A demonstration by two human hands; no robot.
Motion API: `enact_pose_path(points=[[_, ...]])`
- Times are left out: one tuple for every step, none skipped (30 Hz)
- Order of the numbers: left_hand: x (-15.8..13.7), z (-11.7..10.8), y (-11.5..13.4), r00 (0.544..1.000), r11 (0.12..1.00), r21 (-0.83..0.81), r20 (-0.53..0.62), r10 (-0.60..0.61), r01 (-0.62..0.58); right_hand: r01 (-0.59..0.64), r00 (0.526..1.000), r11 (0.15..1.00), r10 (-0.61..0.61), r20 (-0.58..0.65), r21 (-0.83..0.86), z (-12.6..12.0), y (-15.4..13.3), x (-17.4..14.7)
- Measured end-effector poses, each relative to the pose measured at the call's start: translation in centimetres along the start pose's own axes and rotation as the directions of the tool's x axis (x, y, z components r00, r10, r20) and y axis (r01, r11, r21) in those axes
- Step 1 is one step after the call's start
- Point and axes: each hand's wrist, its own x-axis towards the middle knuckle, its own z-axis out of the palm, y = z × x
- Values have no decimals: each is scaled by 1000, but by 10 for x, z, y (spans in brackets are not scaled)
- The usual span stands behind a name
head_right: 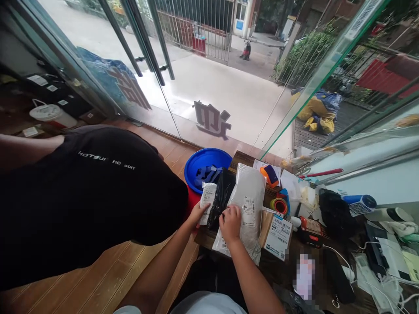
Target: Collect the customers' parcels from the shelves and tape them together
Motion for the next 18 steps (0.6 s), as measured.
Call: enact_pose_path(points=[[-2, -2, -2, 1000, 1000, -4, -21, 9, -9, 21, 999, 999, -19, -46, 46, 0, 4, -2], [-3, -3, -4, 999, 1000, -6, -43, 18, -18, 41, 996, 995, -33, -86, 86, 0, 7, -4], [-5, -4, -5, 998, 1000, -5, -62, 25, -25, 55, 992, 991, -41, -118, 119, 0, 9, -7], [-7, -4, -5, 996, 1000, -1, -78, 30, -31, 63, 989, 988, -43, -139, 144, 1, 11, -8], [-8, -5, -5, 995, 999, 5, -92, 35, -35, 68, 988, 984, -43, -151, 163, 1, 12, -10], [-8, -5, -4, 994, 999, 16, -106, 39, -38, 68, 987, 982, -40, -157, 179, 2, 12, -12], [-8, -5, -2, 992, 999, 30, -119, 45, -41, 64, 987, 979, -33, -160, 192, 3, 12, -13], [-8, -5, -1, 990, 998, 46, -132, 52, -46, 54, 987, 977, -21, -160, 206, 4, 11, -14], [-7, -5, 1, 988, 997, 62, -144, 58, -49, 41, 988, 975, -7, -157, 218, 6, 11, -15], [-6, -4, 2, 986, 996, 76, -154, 62, -50, 26, 988, 973, 9, -152, 229, 7, 11, -15], [-5, -3, 3, 985, 995, 89, -161, 63, -50, 13, 989, 971, 22, -145, 239, 8, 10, -16], [-4, -2, 3, 984, 994, 101, -166, 64, -47, 3, 990, 969, 32, -139, 247, 9, 10, -16], [-3, -2, 3, 983, 993, 111, -170, 64, -45, -3, 990, 967, 38, -135, 253, 10, 10, -16], [-2, -1, 3, 983, 992, 121, -174, 64, -43, -5, 990, 966, 40, -134, 258, 11, 9, -17], [-2, -1, 3, 982, 991, 129, -176, 65, -43, -4, 990, 965, 41, -135, 262, 11, 9, -17], [-1, -1, 3, 982, 990, 135, -176, 66, -43, -3, 989, 964, 42, -139, 266, 11, 9, -17], [-1, -1, 2, 982, 989, 140, -175, 67, -43, -4, 989, 963, 43, -141, 269, 11, 8, -17], [-1, -2, 2, 983, 989, 143, -173, 67, -42, -5, 989, 962, 45, -142, 271, 11, 8, -17]])
